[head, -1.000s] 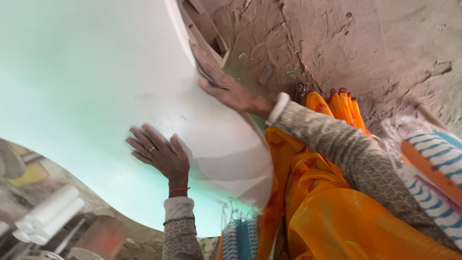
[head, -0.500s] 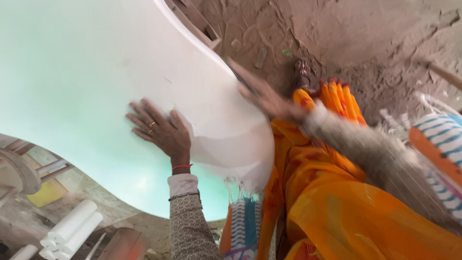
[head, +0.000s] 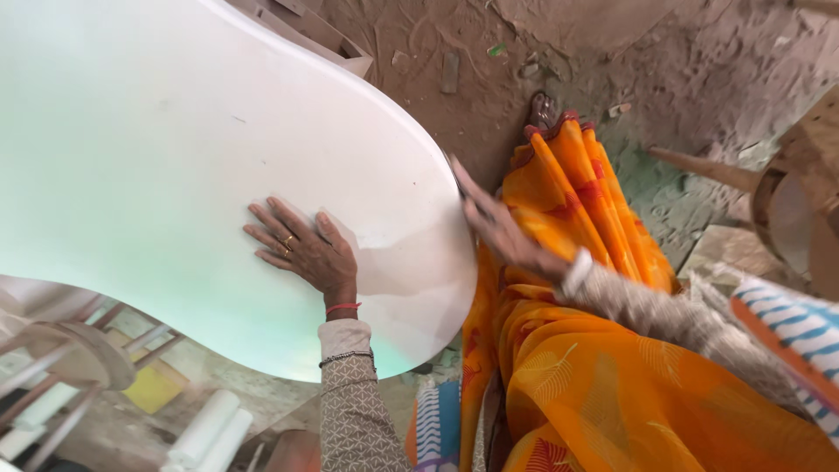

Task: The person sands the surface of a large white curved furniture piece using a sanding block. They move around the object, applying pressure and smoothing the surface with repeated strokes.

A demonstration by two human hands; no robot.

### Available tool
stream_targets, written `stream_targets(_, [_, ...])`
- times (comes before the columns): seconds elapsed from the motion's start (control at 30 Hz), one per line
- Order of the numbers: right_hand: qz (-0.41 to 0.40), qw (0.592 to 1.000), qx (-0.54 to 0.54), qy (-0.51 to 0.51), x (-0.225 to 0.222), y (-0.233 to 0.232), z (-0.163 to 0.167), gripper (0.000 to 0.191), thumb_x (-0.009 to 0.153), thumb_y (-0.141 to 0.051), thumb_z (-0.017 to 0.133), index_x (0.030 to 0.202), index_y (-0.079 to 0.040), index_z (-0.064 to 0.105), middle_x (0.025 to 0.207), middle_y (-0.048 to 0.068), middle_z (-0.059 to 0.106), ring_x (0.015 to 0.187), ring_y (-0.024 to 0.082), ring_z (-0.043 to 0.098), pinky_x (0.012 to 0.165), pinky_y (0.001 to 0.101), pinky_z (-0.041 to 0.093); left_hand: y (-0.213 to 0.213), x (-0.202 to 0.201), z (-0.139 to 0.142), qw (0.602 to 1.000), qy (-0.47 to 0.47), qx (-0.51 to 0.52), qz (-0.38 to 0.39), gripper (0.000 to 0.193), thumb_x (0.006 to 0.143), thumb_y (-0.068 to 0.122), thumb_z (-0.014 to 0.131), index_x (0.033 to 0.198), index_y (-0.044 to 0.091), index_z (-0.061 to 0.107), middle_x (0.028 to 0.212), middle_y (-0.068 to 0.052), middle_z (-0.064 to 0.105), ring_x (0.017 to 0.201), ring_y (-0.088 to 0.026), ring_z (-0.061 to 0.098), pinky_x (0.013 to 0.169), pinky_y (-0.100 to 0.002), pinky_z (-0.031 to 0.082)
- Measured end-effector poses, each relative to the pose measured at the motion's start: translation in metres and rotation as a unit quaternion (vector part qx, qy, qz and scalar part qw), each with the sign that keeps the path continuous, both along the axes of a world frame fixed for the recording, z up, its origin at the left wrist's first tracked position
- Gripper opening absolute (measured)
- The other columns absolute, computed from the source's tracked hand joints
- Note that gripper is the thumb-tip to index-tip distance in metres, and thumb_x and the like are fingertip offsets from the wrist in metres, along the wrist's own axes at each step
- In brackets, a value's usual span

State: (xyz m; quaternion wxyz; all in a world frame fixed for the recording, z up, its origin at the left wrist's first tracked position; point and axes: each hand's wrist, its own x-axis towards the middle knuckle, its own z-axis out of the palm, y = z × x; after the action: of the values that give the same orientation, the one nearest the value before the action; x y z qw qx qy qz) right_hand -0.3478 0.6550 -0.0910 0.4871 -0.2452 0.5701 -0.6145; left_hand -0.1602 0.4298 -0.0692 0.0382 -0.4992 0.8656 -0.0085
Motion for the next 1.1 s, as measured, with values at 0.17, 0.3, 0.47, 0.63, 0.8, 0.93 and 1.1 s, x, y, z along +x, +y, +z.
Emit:
stream_targets(0.17, [0.068,0.996,-0.019,0.055,-0.073,-0.122,-0.025,0.065,0.108,-0.045,0.036,0.163,-0.012,0.029,0.17,0.011,0.028,0.156,0.031,0.026,0.126,0.0443,0.021,0.005,0.001,0.003,1.0,-0.025,-0.002,0.008,0.071,0.112,0.044,0.036,0.169,0.007,0.016,0.175,-0.019,0.006,0.161,-0.047,0.004,0.127,-0.068,0.008])
stream_targets(0.3, [0.014,0.996,-0.056,0.073,-0.041,-0.085,-0.042,0.063,0.111,-0.044,0.037,0.164,-0.013,0.029,0.172,0.012,0.029,0.159,0.031,0.025,0.13,0.0455,0.02,0.004,0.002,0.0,0.998,-0.052,0.017,0.022,0.07,0.114,0.044,0.034,0.17,0.006,0.015,0.176,-0.018,0.005,0.162,-0.046,0.004,0.128,-0.066,0.009])
stream_targets(0.47, [-0.009,1.0,0.02,0.011,0.014,0.003,-0.024,0.061,0.112,-0.043,0.037,0.165,-0.013,0.029,0.172,0.012,0.028,0.16,0.031,0.023,0.132,0.0463,0.02,0.002,0.005,-0.004,0.999,-0.039,0.008,0.015,0.07,0.114,0.045,0.034,0.169,0.008,0.014,0.176,-0.017,0.004,0.162,-0.044,0.003,0.128,-0.066,0.007])
stream_targets(0.63, [-0.029,0.998,-0.023,0.048,-0.02,-0.035,0.035,0.06,0.114,-0.042,0.037,0.165,-0.013,0.029,0.173,0.012,0.028,0.161,0.031,0.022,0.133,0.047,0.019,0.001,0.008,-0.004,1.0,-0.012,0.012,0.009,0.07,0.113,0.045,0.033,0.169,0.009,0.013,0.175,-0.017,0.004,0.161,-0.046,0.002,0.126,-0.069,0.007])
stream_targets(0.8, [-0.02,0.995,-0.06,0.074,-0.047,-0.108,-0.039,0.056,0.116,-0.037,0.039,0.165,-0.014,0.03,0.174,0.011,0.029,0.163,0.03,0.022,0.135,0.0458,0.02,0.002,0.006,-0.001,0.998,-0.055,0.007,0.028,0.068,0.115,0.048,0.029,0.17,0.011,0.014,0.177,-0.015,0.005,0.163,-0.044,0.003,0.129,-0.067,0.009])
stream_targets(0.93, [-0.057,0.996,-0.044,0.06,0.014,-0.03,-0.034,0.055,0.116,-0.035,0.04,0.165,-0.011,0.03,0.173,0.012,0.03,0.163,0.03,0.024,0.135,0.0434,0.021,0.002,0.001,0.001,0.998,-0.041,0.021,0.033,0.072,0.113,0.051,0.028,0.17,0.009,0.014,0.176,-0.015,0.004,0.162,-0.044,0.002,0.127,-0.069,0.005])
stream_targets(1.1, [-0.075,0.996,0.047,-0.007,0.062,0.04,0.043,0.055,0.116,-0.031,0.042,0.164,-0.009,0.03,0.173,0.013,0.031,0.162,0.029,0.027,0.134,0.0404,0.022,0.0,0.001,0.001,0.999,-0.035,0.018,0.031,0.07,0.114,0.05,0.027,0.171,0.011,0.013,0.177,-0.015,0.003,0.163,-0.043,0.001,0.129,-0.067,0.005])
